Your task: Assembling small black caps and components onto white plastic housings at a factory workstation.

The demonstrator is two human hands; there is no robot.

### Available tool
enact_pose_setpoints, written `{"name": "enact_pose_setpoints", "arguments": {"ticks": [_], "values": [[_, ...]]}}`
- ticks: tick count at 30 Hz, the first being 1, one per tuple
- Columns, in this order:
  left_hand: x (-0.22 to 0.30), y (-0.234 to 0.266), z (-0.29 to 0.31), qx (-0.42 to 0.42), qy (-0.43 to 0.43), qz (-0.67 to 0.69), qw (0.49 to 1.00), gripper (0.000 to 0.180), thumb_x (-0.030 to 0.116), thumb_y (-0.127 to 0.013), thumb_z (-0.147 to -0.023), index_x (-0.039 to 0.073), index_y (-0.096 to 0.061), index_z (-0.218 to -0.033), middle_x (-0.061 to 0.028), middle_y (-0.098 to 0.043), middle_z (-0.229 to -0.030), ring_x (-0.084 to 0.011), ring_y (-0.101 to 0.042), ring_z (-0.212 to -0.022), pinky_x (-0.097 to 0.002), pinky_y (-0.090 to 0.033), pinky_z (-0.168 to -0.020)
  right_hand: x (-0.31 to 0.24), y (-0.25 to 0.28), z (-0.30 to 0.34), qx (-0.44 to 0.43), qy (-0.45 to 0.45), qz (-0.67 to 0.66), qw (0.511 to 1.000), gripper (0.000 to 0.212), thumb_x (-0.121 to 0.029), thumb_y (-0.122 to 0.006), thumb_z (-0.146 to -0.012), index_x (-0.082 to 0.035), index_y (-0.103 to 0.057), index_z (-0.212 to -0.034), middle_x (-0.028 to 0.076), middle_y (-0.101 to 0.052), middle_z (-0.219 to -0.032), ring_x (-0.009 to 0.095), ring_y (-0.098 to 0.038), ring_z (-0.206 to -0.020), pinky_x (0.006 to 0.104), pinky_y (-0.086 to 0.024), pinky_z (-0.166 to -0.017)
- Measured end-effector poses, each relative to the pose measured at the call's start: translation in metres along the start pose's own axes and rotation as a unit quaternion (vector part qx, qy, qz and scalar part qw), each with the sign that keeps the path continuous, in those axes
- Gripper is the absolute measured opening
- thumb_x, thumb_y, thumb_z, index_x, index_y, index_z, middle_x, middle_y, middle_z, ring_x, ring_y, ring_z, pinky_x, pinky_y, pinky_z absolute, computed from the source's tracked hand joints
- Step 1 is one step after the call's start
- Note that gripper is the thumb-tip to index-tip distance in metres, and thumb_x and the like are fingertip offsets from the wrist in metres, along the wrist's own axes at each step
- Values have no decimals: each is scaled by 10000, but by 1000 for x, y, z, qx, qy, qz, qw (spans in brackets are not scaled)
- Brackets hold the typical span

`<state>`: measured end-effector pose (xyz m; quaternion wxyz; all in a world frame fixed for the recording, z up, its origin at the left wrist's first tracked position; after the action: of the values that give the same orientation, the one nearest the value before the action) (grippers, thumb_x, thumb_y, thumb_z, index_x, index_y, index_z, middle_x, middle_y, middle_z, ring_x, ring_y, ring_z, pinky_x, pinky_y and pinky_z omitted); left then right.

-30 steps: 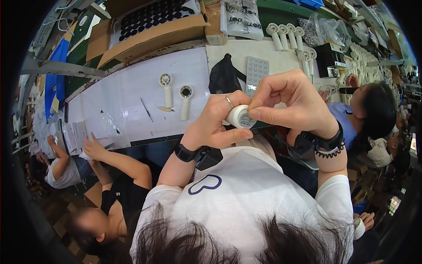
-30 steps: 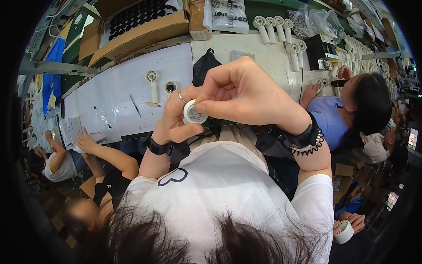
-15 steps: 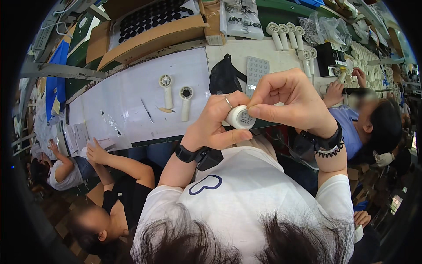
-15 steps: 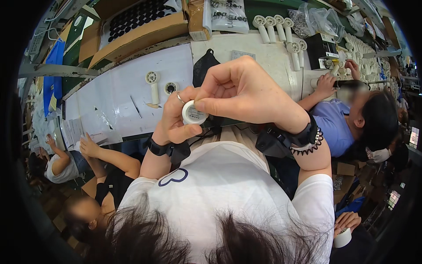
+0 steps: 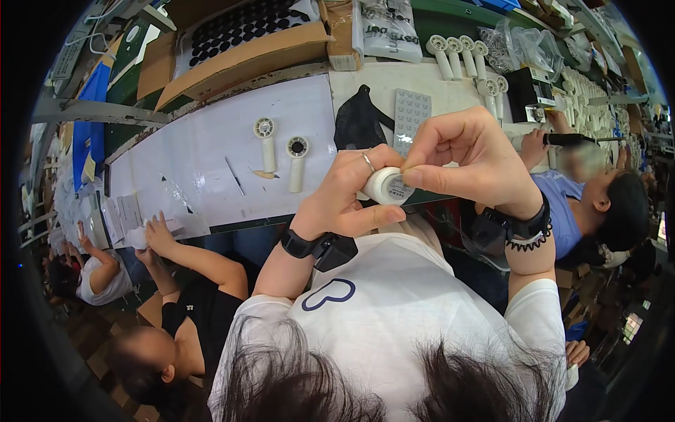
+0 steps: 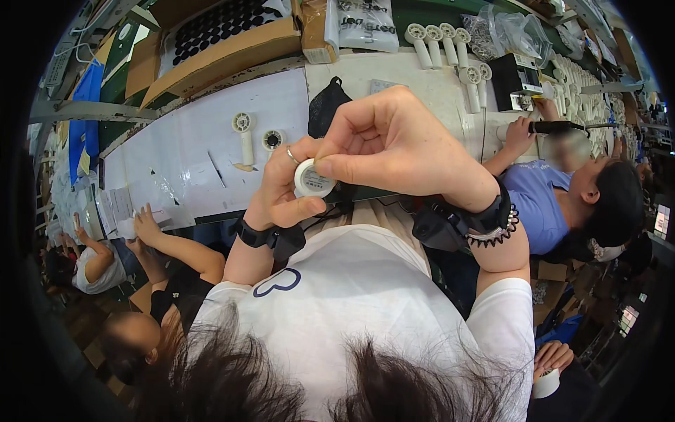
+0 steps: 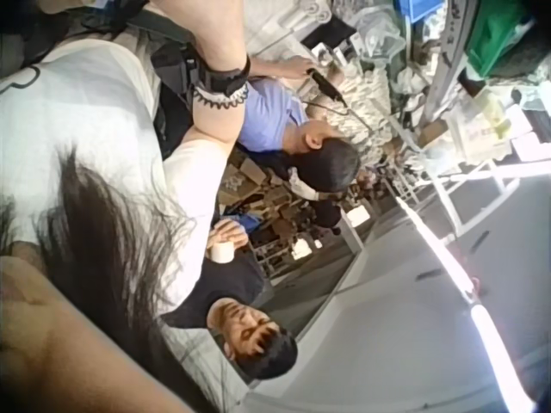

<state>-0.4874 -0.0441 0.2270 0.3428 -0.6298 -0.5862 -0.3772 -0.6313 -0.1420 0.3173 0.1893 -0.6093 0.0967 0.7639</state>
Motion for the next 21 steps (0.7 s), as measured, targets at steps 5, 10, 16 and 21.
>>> {"name": "enact_pose_setpoints", "arguments": {"ticks": [5,10,16,21], "values": [[0,-1,1,-1,-3,-2,1000,446,376,-724,-728,4,-555,-905,-85,-547,-712,-222,-540,-571,-290,-410,-506,2,0,1,-5,1,8,1000,86,-20,-684,-769,38,-626,-795,73,-646,-766,88,-599,-700,211,-488,-649],[2,-2,1,-8,13,5,1000,442,364,-726,-724,0,-558,-911,-86,-550,-715,-223,-543,-573,-289,-412,-507,3,0,2,-10,-6,21,1000,85,-20,-683,-767,37,-628,-796,73,-649,-770,84,-599,-696,206,-487,-643],[1,-3,2,-11,15,-5,1000,441,358,-727,-720,-2,-560,-912,-85,-551,-715,-224,-542,-570,-289,-411,-506,3,0,3,-8,-1,36,999,79,-16,-680,-763,37,-628,-789,71,-647,-762,84,-601,-697,207,-490,-645],[-2,-4,4,-8,10,-11,1000,442,364,-725,-721,-1,-560,-907,-85,-551,-716,-227,-543,-569,-288,-411,-506,4,-2,5,8,14,91,996,71,-12,-675,-760,39,-630,-782,69,-646,-753,89,-607,-693,210,-495,-638]]}}
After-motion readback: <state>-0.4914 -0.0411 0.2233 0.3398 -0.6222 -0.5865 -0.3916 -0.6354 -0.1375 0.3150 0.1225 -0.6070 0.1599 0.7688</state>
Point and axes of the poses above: each hand's wrist, its own z-axis away from the middle knuckle, its own y-axis out of the back of the hand, x = y × z, the point moved 1 cm from there along -z, towards the middle knuckle
